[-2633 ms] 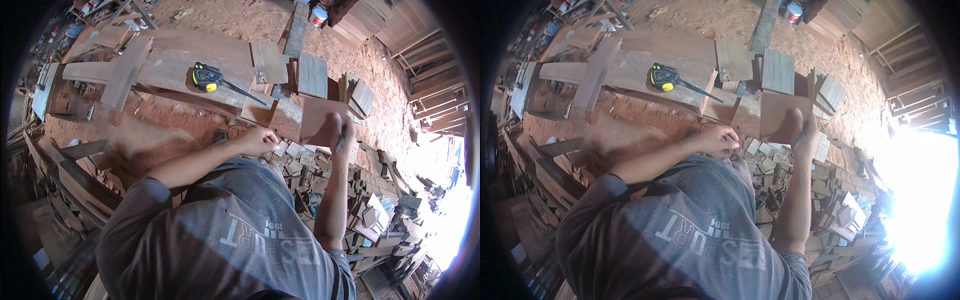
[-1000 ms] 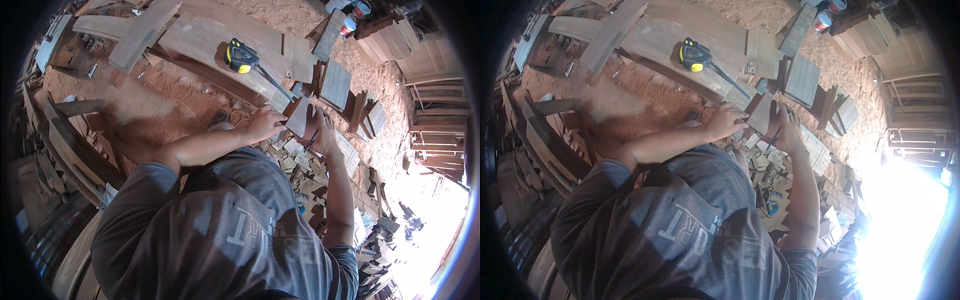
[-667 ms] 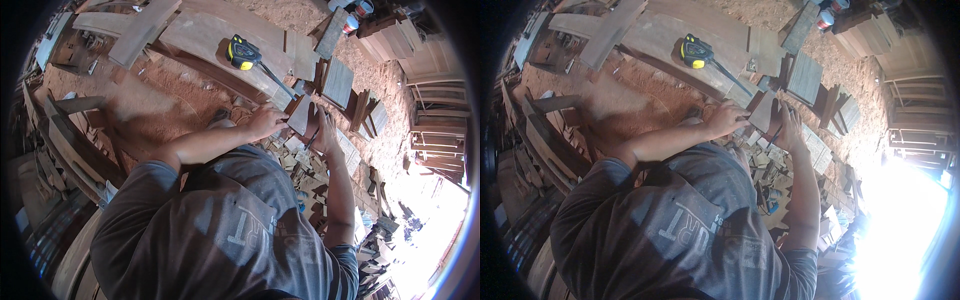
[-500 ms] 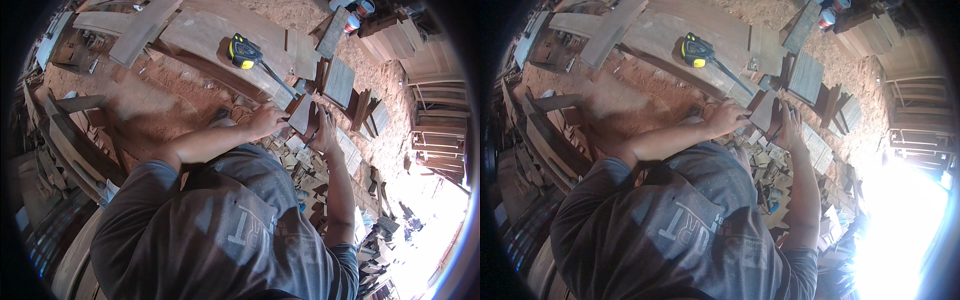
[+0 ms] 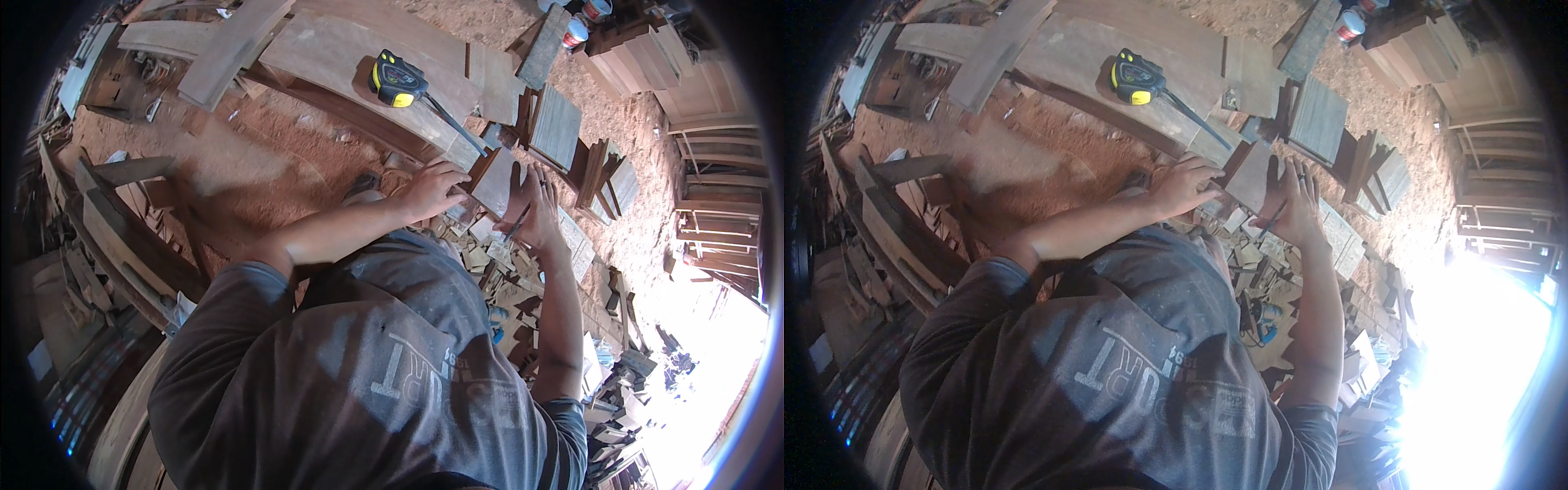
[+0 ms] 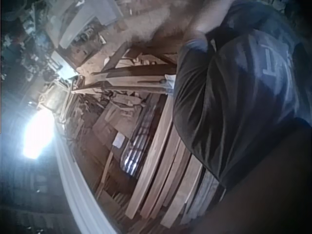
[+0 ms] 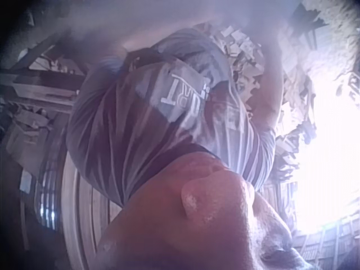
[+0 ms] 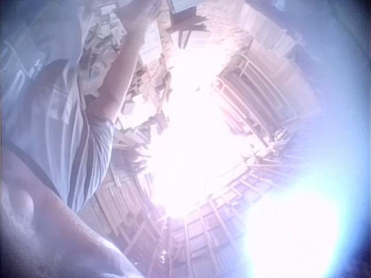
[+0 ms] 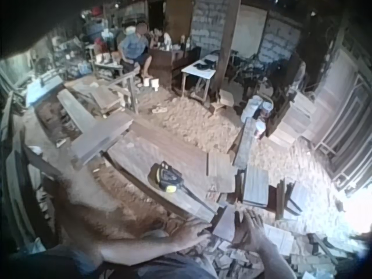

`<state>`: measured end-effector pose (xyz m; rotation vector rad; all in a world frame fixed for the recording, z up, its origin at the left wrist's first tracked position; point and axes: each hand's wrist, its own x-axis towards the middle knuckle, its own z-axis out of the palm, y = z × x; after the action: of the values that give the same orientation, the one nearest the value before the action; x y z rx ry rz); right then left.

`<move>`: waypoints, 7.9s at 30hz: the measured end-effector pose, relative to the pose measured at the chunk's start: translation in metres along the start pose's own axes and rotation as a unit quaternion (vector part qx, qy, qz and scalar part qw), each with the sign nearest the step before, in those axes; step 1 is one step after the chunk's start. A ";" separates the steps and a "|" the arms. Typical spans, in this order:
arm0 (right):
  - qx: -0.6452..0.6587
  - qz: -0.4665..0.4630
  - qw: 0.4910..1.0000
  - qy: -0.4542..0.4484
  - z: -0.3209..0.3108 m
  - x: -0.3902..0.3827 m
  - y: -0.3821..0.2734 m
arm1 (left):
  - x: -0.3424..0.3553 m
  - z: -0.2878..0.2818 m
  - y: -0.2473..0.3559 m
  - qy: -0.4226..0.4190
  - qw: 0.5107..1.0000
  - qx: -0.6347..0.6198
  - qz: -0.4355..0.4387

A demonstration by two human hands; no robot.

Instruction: The person measures and marks a small wooden plank with a tape measure and pencil, then uses a handheld circular saw to cut the plank. They handle the cut pieces and place them on the workbench.

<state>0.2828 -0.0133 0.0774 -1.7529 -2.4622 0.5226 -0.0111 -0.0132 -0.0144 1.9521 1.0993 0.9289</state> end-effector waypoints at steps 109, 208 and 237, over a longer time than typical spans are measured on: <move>0.051 0.176 0.948 0.262 0.079 -0.105 -0.022 | 0.010 0.008 -0.001 -0.006 0.998 0.040 0.050; 0.297 0.353 0.848 0.260 0.059 -0.053 -0.023 | 0.044 0.021 0.050 -0.025 0.987 0.011 -0.159; 0.454 0.328 0.772 0.300 0.077 -0.051 -0.012 | 0.049 0.021 0.050 -0.033 0.979 -0.005 -0.199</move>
<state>0.2701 -0.0816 0.0152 -1.8078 -0.8404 0.8235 0.0450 0.0061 0.0288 1.6550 1.3769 0.6459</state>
